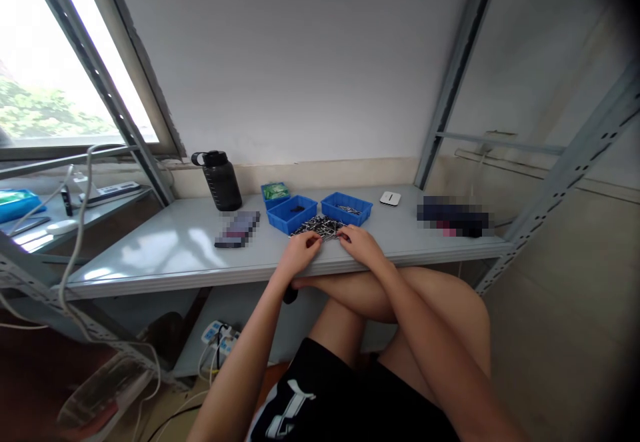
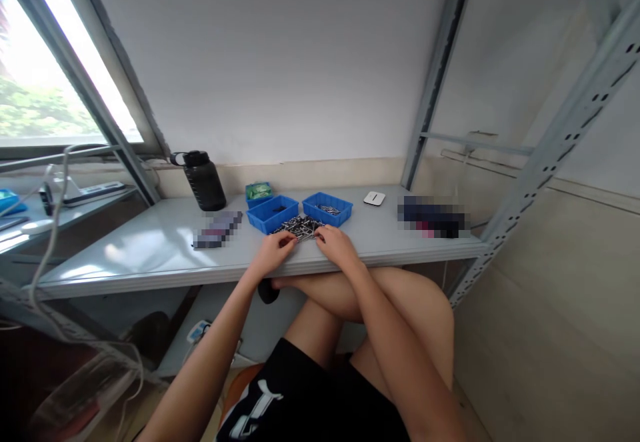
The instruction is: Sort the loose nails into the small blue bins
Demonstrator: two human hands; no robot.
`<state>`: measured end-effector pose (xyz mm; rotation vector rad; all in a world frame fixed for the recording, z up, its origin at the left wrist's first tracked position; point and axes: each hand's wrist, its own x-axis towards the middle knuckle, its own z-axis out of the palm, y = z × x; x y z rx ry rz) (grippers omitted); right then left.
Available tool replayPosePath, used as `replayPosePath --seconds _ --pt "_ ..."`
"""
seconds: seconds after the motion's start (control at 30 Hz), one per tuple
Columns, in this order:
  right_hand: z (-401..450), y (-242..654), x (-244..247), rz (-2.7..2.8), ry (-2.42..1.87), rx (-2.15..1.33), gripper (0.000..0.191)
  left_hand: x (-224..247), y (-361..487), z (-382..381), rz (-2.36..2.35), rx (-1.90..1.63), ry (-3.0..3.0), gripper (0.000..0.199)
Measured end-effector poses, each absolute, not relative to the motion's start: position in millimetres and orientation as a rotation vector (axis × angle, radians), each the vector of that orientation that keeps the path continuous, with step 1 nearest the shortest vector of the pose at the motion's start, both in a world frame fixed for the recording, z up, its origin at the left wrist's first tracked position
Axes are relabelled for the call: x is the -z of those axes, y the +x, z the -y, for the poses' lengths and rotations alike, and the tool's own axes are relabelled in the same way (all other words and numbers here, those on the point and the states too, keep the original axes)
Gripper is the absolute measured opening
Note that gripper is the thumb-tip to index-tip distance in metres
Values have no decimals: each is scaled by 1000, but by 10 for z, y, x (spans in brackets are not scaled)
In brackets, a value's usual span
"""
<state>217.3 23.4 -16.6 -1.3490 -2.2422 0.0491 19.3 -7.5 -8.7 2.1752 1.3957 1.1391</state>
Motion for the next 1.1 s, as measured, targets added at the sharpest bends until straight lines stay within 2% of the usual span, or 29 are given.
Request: replayPosePath --seconds 0.73,0.9,1.03,1.1 --pt "-168 2144 192 1951 -1154 -102 22 55 201 121 -1358 -1134 2209 20" --pt "-118 2064 192 1966 -1021 -331 19 79 193 96 -1377 -1117 2194 18" --pt "-128 2045 183 1911 -898 -592 17 92 188 87 -1399 -1162 2128 29" --pt "-138 2057 174 1868 -869 -693 17 86 190 93 -1369 -1146 2164 26"
